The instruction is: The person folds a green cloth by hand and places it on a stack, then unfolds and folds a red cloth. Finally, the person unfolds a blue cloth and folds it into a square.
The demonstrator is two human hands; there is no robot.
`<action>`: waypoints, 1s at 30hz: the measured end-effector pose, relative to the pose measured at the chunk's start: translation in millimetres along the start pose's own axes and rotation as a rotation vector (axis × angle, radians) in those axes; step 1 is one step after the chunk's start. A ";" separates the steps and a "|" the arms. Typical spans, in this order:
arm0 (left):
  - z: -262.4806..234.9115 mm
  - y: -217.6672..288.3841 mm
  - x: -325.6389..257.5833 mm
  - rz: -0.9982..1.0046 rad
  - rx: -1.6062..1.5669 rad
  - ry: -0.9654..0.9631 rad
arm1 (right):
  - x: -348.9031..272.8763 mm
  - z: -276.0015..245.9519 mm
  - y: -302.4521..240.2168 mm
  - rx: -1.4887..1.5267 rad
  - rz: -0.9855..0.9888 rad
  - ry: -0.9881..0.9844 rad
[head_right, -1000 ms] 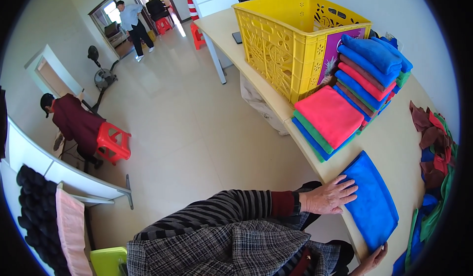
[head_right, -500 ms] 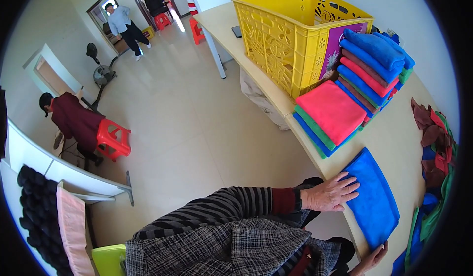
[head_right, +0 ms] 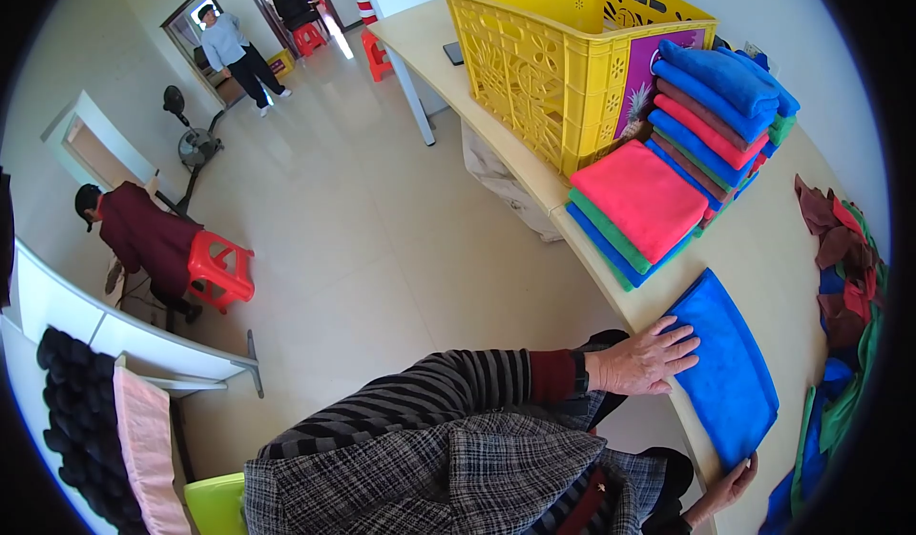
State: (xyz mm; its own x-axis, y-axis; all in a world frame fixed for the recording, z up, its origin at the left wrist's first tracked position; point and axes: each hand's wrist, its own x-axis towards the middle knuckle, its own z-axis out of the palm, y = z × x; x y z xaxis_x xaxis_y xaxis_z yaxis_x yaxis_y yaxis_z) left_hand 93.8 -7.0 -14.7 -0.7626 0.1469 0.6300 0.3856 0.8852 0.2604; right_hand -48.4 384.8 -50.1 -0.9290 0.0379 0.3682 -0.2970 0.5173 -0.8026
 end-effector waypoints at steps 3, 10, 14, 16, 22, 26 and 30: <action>-0.7 0.1 0.7 -0.001 0.000 -0.006 | 0.7 -0.6 4.5 0.009 -0.001 -0.001; 0.1 0.3 2.7 0.001 0.014 -0.015 | -0.6 -2.2 7.9 0.049 0.015 -0.021; -1.6 0.4 3.7 0.001 0.017 -0.024 | -1.5 -0.1 5.9 0.110 0.036 -0.017; -1.7 -0.3 3.3 0.001 0.018 -0.023 | -1.5 1.2 3.8 0.091 0.009 -0.015; -0.5 0.9 5.2 0.005 0.021 -0.013 | 0.1 -2.6 11.5 0.079 -0.007 -0.011; -3.1 0.8 3.4 -0.007 -0.018 -0.021 | -1.1 -3.8 5.3 0.048 0.034 -0.018; -2.9 2.1 3.5 0.002 -0.021 -0.024 | -4.4 -7.9 4.2 0.061 0.009 -0.049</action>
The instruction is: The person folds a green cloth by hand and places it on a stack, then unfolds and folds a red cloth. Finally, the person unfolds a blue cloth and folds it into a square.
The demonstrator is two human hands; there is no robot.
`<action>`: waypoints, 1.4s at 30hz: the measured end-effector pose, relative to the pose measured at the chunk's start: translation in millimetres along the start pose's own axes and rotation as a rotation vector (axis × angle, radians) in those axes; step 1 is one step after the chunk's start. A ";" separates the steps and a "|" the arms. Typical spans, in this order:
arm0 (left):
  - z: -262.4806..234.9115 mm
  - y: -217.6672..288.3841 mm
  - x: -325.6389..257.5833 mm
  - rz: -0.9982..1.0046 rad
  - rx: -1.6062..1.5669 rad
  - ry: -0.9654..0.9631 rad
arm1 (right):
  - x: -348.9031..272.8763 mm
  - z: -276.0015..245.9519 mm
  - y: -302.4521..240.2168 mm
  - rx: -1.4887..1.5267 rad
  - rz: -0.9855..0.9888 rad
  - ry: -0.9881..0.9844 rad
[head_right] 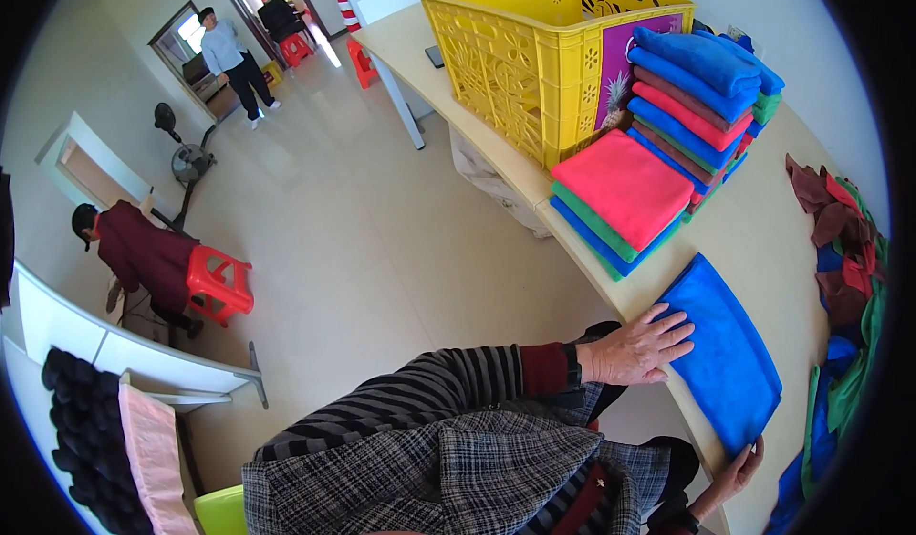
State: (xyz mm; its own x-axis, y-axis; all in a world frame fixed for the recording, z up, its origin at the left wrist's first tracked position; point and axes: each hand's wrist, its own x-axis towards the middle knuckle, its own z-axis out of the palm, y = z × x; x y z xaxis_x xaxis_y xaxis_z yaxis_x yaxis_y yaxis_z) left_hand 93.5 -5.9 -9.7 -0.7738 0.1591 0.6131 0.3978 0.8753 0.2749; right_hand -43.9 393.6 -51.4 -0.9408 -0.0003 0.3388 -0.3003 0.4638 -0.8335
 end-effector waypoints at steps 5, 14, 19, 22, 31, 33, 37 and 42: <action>-2.5 -1.2 2.7 -0.004 -0.006 -0.024 | 10.9 -16.6 4.8 -0.012 -0.008 -0.134; -13.3 12.4 37.7 0.014 -0.072 -0.088 | 23.1 -55.8 -61.6 0.143 0.281 -0.466; 21.5 22.4 74.6 0.122 -0.223 -0.167 | 7.9 -52.6 -54.0 0.696 0.387 -0.606; 42.3 27.7 86.1 0.158 -0.261 -0.259 | -0.1 -37.1 -66.8 0.702 0.372 -0.559; 55.7 38.2 78.4 0.215 -0.193 -0.339 | 11.1 -39.2 -50.3 0.535 0.399 -0.722; 52.2 36.9 78.0 0.216 -0.193 -0.349 | 7.2 -37.6 -56.6 0.493 0.401 -0.689; 52.2 38.1 74.4 0.242 -0.125 -0.270 | -7.0 -44.1 -77.0 0.336 0.377 -0.586; 11.5 20.0 74.7 0.236 0.016 -0.211 | -16.4 -45.4 -105.1 0.225 0.342 -0.540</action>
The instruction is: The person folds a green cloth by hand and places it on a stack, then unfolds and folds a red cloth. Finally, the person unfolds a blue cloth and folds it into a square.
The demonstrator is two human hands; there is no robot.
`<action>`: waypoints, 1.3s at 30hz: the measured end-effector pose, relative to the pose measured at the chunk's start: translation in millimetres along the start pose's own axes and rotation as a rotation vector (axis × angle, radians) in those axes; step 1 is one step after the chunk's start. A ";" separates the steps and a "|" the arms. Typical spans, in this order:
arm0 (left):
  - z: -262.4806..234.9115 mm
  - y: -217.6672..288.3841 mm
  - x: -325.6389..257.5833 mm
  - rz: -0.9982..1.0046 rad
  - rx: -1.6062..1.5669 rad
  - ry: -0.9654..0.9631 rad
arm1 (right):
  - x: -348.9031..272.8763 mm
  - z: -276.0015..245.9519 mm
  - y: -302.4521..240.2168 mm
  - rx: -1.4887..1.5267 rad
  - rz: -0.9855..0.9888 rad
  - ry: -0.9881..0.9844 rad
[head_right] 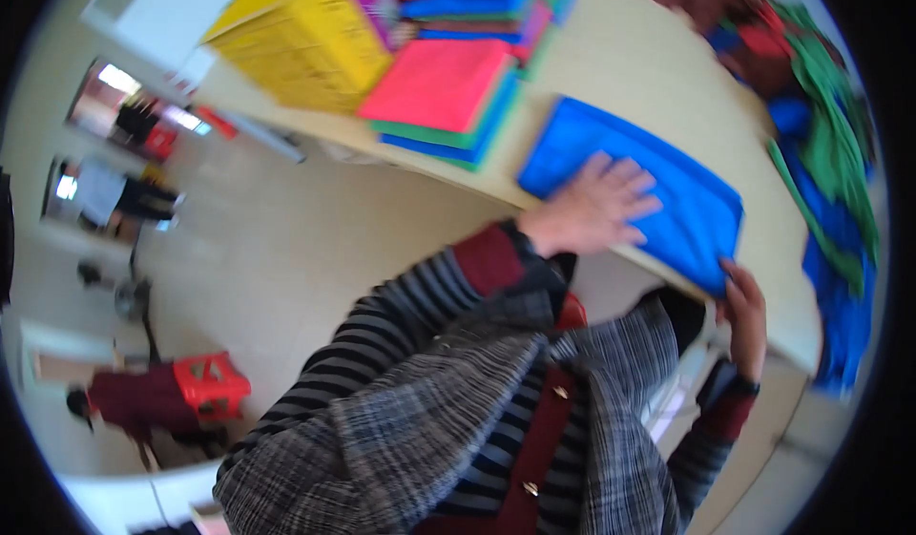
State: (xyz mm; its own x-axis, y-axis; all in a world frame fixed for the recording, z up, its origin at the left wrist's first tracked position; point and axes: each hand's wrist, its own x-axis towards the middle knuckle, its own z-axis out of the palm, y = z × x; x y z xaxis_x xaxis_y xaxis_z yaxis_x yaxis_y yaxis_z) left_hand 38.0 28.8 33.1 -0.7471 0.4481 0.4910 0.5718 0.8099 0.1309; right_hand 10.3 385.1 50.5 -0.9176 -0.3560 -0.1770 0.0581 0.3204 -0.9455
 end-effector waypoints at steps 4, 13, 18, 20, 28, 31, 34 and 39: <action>0.3 -11.2 -8.5 -0.033 0.070 -0.089 | -4.5 8.8 -11.4 0.078 0.076 0.064; 2.0 5.1 11.2 -0.088 0.010 -0.246 | 9.7 67.2 -47.9 -0.293 -0.427 0.367; 3.9 10.3 6.0 -0.104 -0.021 -0.191 | 46.5 140.6 -43.2 -0.877 -0.497 0.295; 2.6 11.3 5.9 -0.098 0.012 -0.204 | 51.8 139.2 -36.7 -0.997 -0.471 0.324; -0.6 3.9 0.2 -0.084 0.018 -0.253 | 89.7 49.0 -14.7 -1.080 -0.421 0.306; 0.5 7.7 0.7 -0.090 0.000 -0.236 | 102.0 9.6 -23.5 -0.949 -0.284 0.226; -2.2 13.7 0.6 -0.088 -0.021 -0.210 | 110.4 -0.9 -30.3 -1.078 -0.344 0.188; 0.8 25.1 -3.8 -0.003 -0.041 -0.217 | 124.8 1.3 -44.0 -1.190 -0.295 0.098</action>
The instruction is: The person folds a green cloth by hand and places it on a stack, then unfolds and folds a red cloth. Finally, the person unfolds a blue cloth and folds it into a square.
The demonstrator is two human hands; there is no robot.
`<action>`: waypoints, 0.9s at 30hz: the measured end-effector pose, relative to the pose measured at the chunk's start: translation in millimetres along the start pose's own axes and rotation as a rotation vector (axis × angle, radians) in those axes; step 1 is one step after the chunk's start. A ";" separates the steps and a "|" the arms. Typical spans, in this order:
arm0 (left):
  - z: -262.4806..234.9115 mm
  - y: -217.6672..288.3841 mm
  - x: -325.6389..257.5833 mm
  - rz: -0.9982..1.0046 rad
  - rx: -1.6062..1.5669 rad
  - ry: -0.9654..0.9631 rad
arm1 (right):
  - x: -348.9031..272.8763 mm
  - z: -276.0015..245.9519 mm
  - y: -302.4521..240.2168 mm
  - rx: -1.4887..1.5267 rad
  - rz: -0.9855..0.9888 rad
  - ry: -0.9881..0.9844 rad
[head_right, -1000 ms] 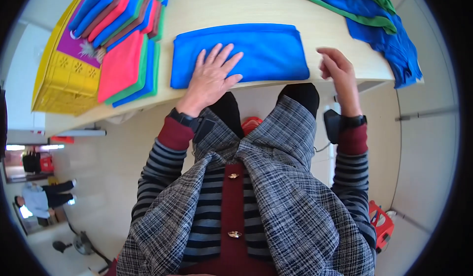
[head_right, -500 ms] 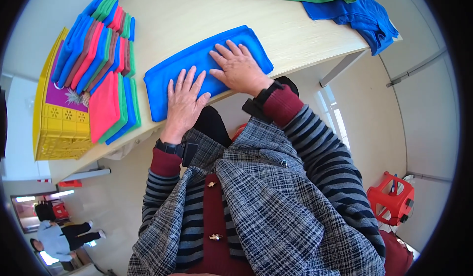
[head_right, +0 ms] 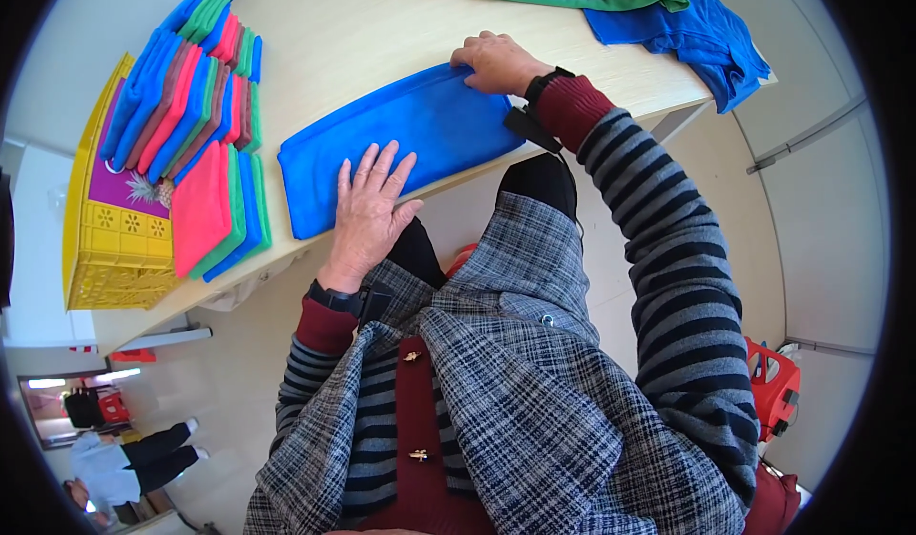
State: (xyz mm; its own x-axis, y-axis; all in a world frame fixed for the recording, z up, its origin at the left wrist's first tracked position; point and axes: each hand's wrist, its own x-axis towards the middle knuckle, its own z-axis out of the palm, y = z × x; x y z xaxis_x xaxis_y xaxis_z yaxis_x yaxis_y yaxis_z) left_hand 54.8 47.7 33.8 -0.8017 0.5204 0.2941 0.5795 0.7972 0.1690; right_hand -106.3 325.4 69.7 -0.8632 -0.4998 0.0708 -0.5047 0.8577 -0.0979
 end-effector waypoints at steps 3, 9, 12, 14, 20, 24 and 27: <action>-5.0 -0.2 -4.5 -0.008 0.003 0.023 | 12.5 0.0 5.7 0.113 -0.027 0.039; -4.1 -3.8 -3.6 -0.010 -0.018 0.030 | 24.5 -1.6 12.7 0.207 0.001 0.014; -2.6 -3.0 0.0 -0.009 -0.023 0.033 | 27.1 -6.2 16.6 0.271 0.039 0.016; -6.6 -4.0 3.1 -0.012 -0.009 0.040 | 29.4 -1.7 15.1 0.195 0.013 0.045; -19.2 -2.2 -4.2 0.020 0.002 0.126 | 13.2 11.2 -4.8 0.012 -0.187 0.473; -13.9 -4.6 7.3 0.000 -0.200 0.230 | -33.4 17.6 -53.8 0.215 -0.162 0.353; -16.9 -8.5 35.0 -0.012 -0.200 0.136 | -46.8 42.5 -62.3 0.193 -0.168 0.367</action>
State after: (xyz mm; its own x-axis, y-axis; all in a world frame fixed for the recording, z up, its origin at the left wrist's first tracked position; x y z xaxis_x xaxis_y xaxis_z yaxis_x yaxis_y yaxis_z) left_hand 24.4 54.0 58.6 -0.7897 0.4544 0.4122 0.5982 0.7197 0.3525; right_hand -34.9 290.2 30.3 -0.7251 -0.5251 0.4455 -0.6609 0.7124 -0.2360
